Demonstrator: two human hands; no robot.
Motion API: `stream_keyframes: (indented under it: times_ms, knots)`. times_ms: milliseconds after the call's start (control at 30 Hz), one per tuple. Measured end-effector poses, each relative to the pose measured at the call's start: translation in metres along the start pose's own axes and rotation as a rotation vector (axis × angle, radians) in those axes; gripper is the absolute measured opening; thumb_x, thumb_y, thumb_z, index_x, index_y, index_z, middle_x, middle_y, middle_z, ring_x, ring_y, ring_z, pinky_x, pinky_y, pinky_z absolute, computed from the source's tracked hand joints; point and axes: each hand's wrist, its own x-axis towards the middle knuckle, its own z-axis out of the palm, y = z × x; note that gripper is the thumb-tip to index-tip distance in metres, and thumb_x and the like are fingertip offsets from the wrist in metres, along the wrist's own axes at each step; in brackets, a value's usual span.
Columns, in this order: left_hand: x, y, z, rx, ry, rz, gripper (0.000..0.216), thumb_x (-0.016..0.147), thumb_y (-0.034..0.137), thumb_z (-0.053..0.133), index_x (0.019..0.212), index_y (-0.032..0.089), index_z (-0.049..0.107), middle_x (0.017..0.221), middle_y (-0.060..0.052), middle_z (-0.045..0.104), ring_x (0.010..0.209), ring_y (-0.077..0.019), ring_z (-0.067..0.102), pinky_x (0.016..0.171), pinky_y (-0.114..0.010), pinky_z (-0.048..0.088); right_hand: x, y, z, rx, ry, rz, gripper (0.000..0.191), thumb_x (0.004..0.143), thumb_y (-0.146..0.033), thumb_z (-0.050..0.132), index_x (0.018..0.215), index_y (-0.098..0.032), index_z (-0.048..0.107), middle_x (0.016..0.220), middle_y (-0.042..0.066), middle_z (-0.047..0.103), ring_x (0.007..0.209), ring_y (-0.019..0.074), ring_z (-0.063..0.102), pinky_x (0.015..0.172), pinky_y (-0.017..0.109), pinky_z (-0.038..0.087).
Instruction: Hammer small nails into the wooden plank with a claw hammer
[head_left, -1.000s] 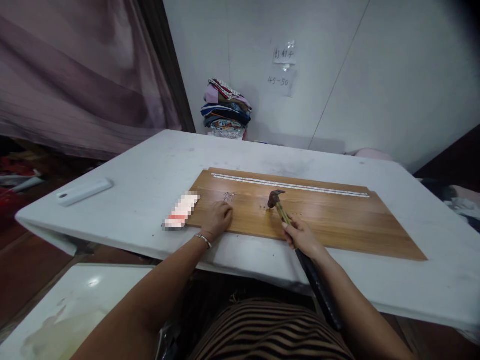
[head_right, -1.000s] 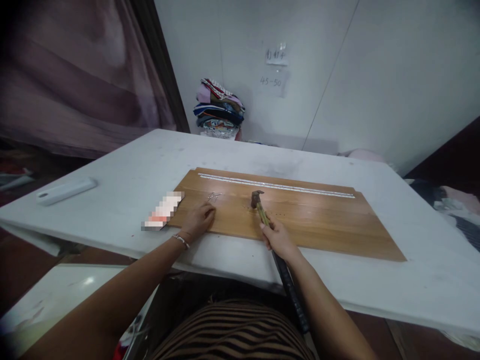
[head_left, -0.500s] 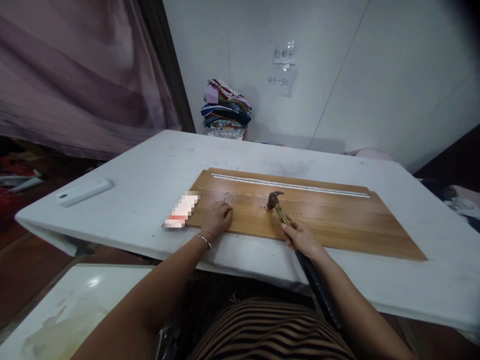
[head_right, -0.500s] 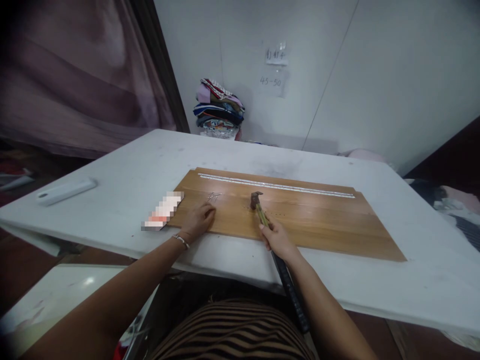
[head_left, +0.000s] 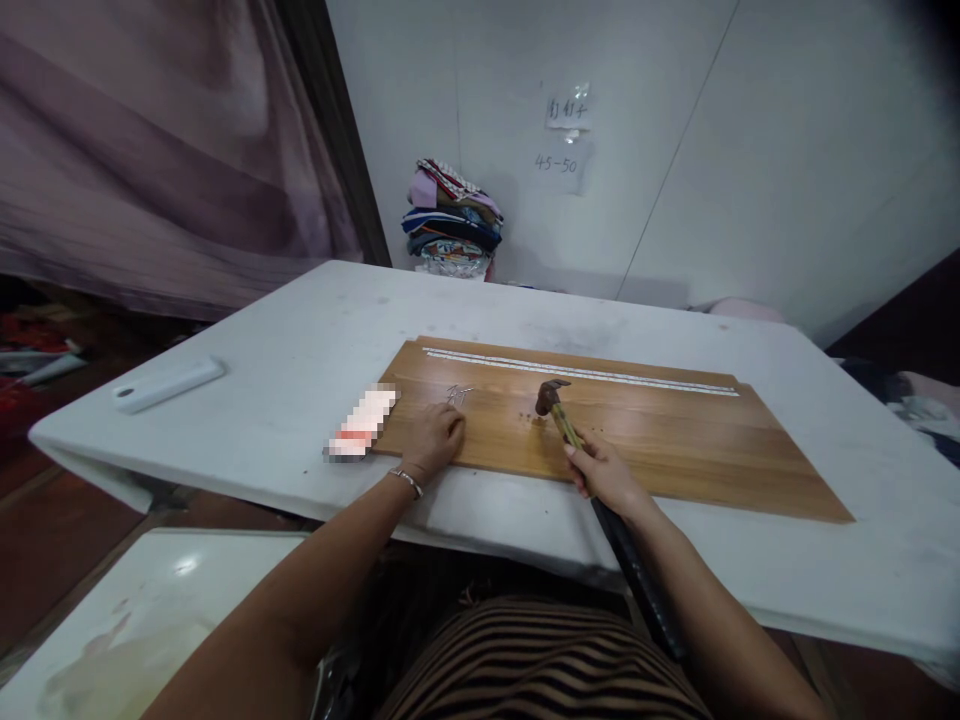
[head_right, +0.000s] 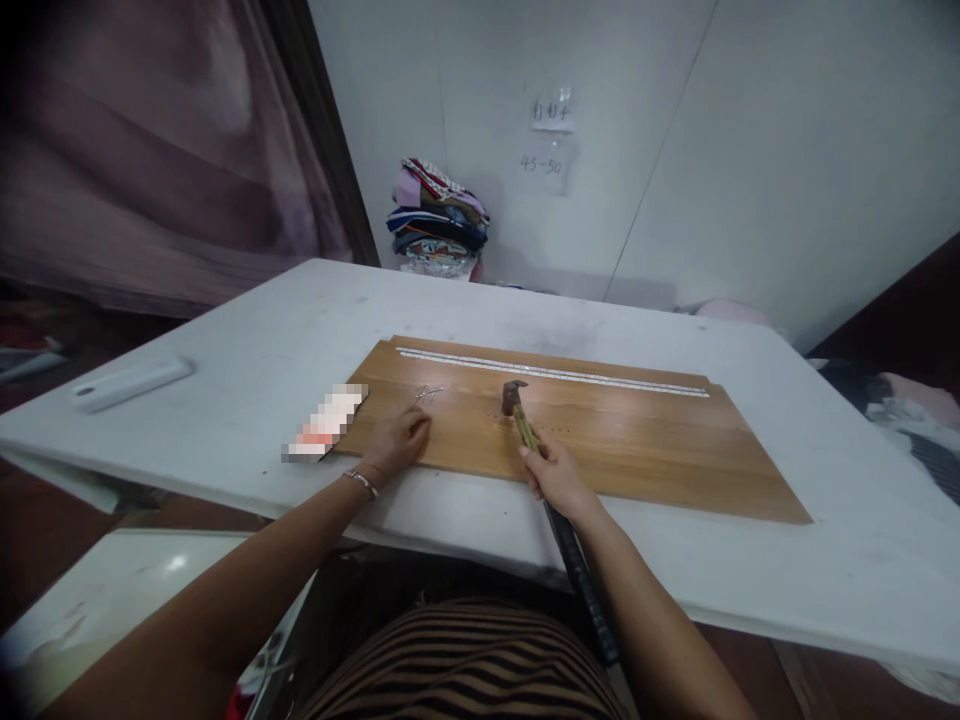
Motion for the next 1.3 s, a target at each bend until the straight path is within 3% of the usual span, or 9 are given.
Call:
stream_keyframes:
  times_ms: [533, 1300]
  knots:
    - [0.0001, 0.0005, -0.0006, -0.017, -0.003, -0.008, 0.020, 0.092, 0.020, 0.051, 0.086, 0.020, 0.070, 0.093, -0.007, 0.069, 0.090, -0.0223, 0.061, 0.086, -0.038, 0.050, -0.0002, 0.0054, 0.0003, 0.034, -0.028, -0.011, 0.050, 0.081, -0.042, 0.063, 0.124, -0.017, 0.058, 0.055, -0.009, 0.048, 0.038, 0.0094, 0.038, 0.035, 0.022, 0.035]
    - [0.0001, -0.0010, 0.0005, -0.023, -0.007, -0.012, 0.020, 0.092, 0.020, 0.051, 0.086, 0.021, 0.070, 0.094, -0.007, 0.069, 0.090, -0.0216, 0.061, 0.088, -0.038, 0.050, -0.0005, 0.0057, 0.0001, 0.039, -0.011, 0.002, 0.055, 0.081, -0.044, 0.065, 0.129, -0.017, 0.058, 0.055, -0.008, 0.048, 0.038, 0.0099, 0.038, 0.035, 0.023, 0.035]
